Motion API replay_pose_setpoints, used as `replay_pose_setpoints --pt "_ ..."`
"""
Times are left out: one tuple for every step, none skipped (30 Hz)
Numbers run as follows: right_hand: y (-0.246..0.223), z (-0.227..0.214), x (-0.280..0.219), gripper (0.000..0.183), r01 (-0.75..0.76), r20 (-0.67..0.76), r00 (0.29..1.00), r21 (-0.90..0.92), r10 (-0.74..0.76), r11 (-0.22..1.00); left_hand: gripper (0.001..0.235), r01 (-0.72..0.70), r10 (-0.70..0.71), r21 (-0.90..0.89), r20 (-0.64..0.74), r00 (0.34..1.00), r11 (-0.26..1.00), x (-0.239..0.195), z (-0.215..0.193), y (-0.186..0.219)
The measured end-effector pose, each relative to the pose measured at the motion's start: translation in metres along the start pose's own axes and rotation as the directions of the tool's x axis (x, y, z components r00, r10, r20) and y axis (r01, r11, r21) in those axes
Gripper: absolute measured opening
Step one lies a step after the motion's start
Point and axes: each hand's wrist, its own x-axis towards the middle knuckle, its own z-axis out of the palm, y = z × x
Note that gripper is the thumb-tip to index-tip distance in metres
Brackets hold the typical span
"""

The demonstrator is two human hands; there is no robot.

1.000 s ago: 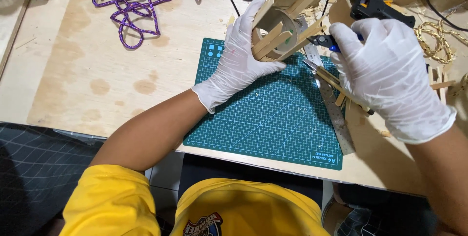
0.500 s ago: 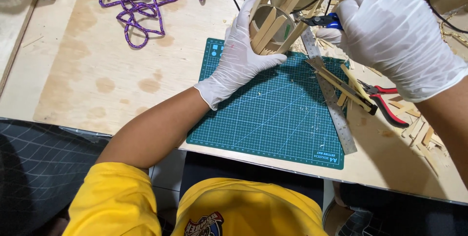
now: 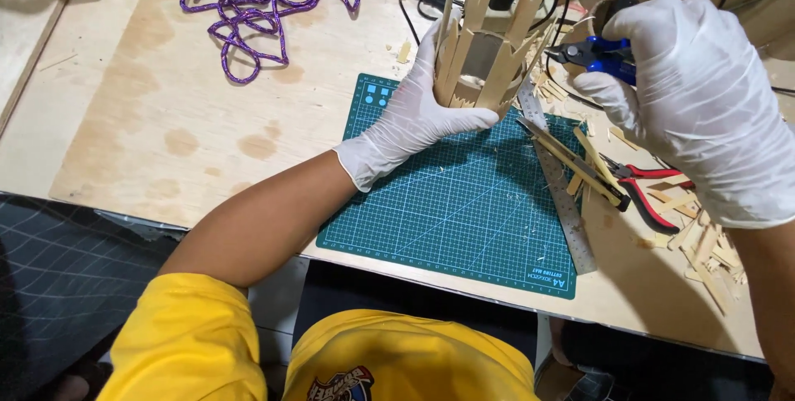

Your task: Trimming and gluing wooden sticks to a cylindrical base to create a decorative item

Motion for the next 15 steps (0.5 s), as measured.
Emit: replay_pose_setpoints --pt "0.0 -0.002 -0.001 0.053 -0.002 0.003 1.0 0.001 0.002 1.0 0.117 0.002 -0.002 -0.001 0.002 1.0 1.0 0.0 0.0 0.001" --pt "0.0 -0.004 -0.002 0.051 0.019 -0.018 1.0 0.038 -0.018 0.999 0.116 0.005 -0.004 -0.014 0.013 1.0 1.0 -0.001 0.0 0.001" --pt "-0.001 -0.006 -0.004 0.048 0.039 -0.039 0.999 0.076 -0.036 0.996 0.114 0.008 -0.007 -0.026 0.024 1.0 1.0 -0.001 0.0 0.001" --pt "-0.001 -0.006 -0.004 0.048 0.036 -0.037 0.999 0.078 -0.033 0.996 0.114 0.011 -0.01 -0.027 0.027 1.0 1.0 -0.001 0.0 0.0" --pt "0.0 -0.007 -0.005 0.051 0.038 -0.039 0.999 0.093 -0.034 0.995 0.115 0.017 -0.016 -0.042 0.038 0.999 0.999 -0.001 0.0 -0.001" --pt "0.0 -0.007 -0.005 0.053 0.04 -0.041 0.999 0.108 -0.035 0.993 0.116 0.024 -0.021 -0.057 0.048 0.999 0.998 0.0 0.001 -0.002" --pt "-0.001 -0.009 -0.005 0.053 0.036 -0.04 0.999 0.109 -0.031 0.993 0.116 0.026 -0.023 -0.056 0.052 0.998 0.998 0.0 0.001 -0.003" --pt "-0.002 -0.01 -0.004 0.054 0.031 -0.03 0.999 0.112 -0.027 0.993 0.116 -0.002 0.005 -0.053 0.057 0.998 0.999 0.0 0.001 -0.004" --pt "-0.002 -0.011 -0.004 0.055 0.026 -0.02 1.0 0.115 -0.024 0.993 0.115 -0.03 0.033 -0.049 0.061 0.998 0.998 0.0 0.001 -0.005" --pt "-0.002 -0.011 -0.004 0.055 0.023 -0.019 1.0 0.117 -0.021 0.993 0.115 -0.026 0.03 -0.049 0.064 0.998 0.998 0.0 0.001 -0.007" --pt "-0.001 -0.011 -0.003 0.055 0.043 -0.024 0.999 0.074 -0.042 0.996 0.116 -0.02 0.021 -0.019 0.061 0.998 1.0 0.001 0.001 -0.007" --pt "0.0 -0.01 -0.003 0.056 0.063 -0.029 0.998 0.031 -0.063 0.998 0.118 -0.013 0.013 0.01 0.059 0.998 1.0 0.001 0.001 -0.008" --pt "0.001 -0.009 -0.002 0.056 0.062 -0.029 0.998 0.031 -0.061 0.998 0.118 -0.012 0.012 0.011 0.06 0.998 1.0 0.001 0.001 -0.009" --pt "0.002 -0.008 -0.002 0.056 0.062 -0.022 0.998 0.032 -0.061 0.998 0.118 -0.023 0.021 0.024 0.066 0.998 0.999 0.001 0.0 -0.01" --pt "0.002 -0.007 -0.001 0.057 0.062 -0.014 0.998 0.034 -0.062 0.997 0.119 -0.033 0.031 0.036 0.072 0.997 0.999 0.0 0.0 -0.011"
